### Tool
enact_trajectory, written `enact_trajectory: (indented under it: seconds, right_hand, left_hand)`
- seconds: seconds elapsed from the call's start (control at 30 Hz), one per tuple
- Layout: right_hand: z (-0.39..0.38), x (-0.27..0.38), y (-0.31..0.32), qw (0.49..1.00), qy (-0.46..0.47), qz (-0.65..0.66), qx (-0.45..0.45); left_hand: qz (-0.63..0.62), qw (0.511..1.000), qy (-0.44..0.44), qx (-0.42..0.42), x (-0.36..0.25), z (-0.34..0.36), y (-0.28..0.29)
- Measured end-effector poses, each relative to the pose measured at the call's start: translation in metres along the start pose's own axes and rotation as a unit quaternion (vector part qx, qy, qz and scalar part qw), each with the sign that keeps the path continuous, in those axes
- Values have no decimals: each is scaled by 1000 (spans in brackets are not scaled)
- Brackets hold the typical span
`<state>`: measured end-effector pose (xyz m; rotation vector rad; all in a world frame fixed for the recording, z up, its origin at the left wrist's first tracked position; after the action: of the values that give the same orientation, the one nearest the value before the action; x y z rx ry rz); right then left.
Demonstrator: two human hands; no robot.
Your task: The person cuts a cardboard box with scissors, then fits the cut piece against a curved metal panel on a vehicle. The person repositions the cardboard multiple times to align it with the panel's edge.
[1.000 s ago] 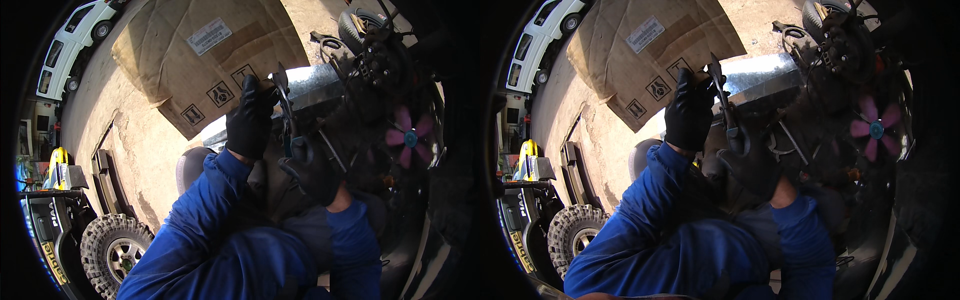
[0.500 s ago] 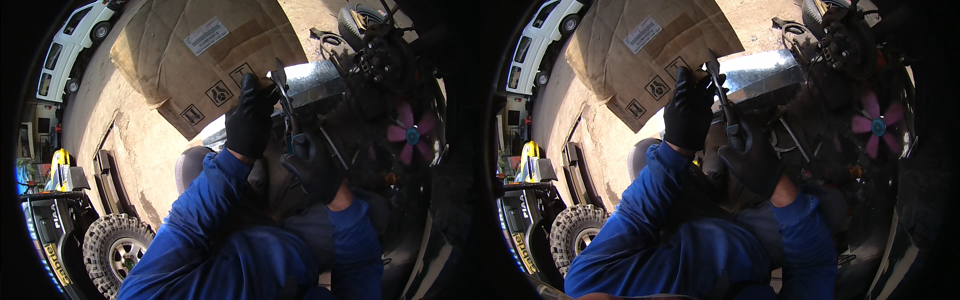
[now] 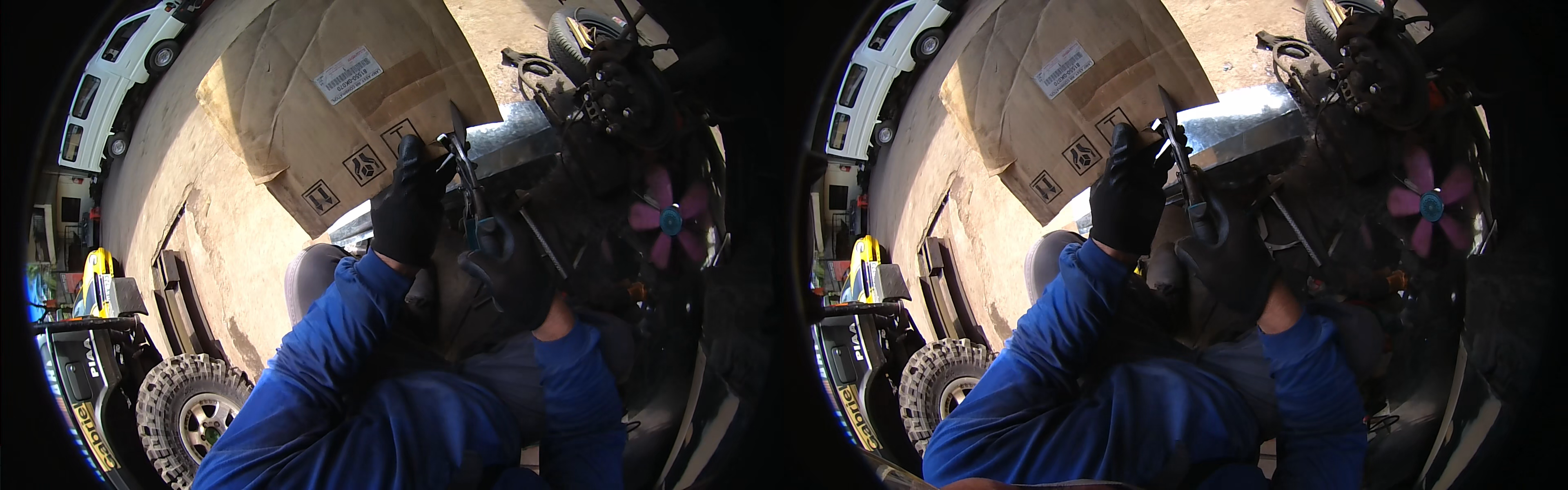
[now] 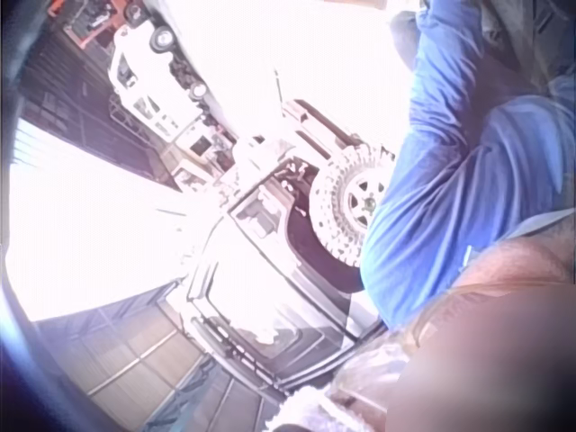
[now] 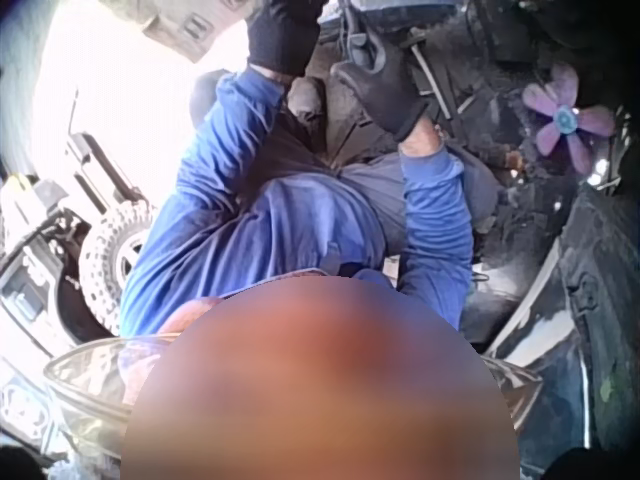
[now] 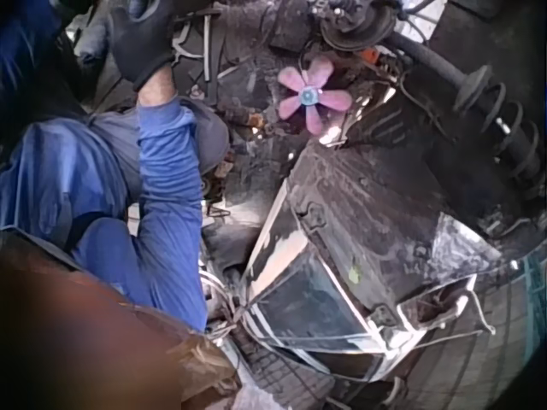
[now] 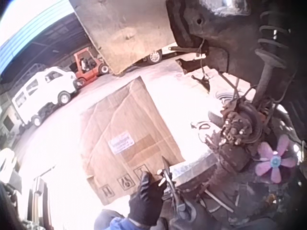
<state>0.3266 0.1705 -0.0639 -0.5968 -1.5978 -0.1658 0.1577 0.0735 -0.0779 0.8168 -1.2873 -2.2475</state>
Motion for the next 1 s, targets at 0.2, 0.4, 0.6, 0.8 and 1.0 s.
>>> enact_trajectory:
  seconds: [0.2, 0.4, 0.6, 0.8, 1.0]
  right_hand:
    - [-4, 0, -1, 999, 28, -31, 4]
    - [-5, 4, -2, 999, 14, -38, -18]
    - [-2, 2, -4, 991, 100, -86, -10]
    - [-5, 0, 1, 994, 68, -89, 0]
    - [-11, 1, 0, 994, 65, -82, -22]
  left_hand:
    - [77, 995, -56, -33, -1, -7, -1]
    - [5, 999, -6, -37, -2, -8, -4]
    - [-23, 999, 31, 30, -7, -10, -1]
    - [-14, 999, 5, 29, -5, -14, -3]
    - [40, 998, -50, -4, -7, -22, 1]
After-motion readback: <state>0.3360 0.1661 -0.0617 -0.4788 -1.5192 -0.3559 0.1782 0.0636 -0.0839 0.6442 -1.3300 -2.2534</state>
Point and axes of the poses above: each hand's wrist, its own z-axis towards the middle knuckle, its own y-axis out of the back of the hand, x = y × z, the point moved 1 cm from there along z, towards the middle knuckle, and after that the axes turned 15 degrees about z, right-handed, at the moved point
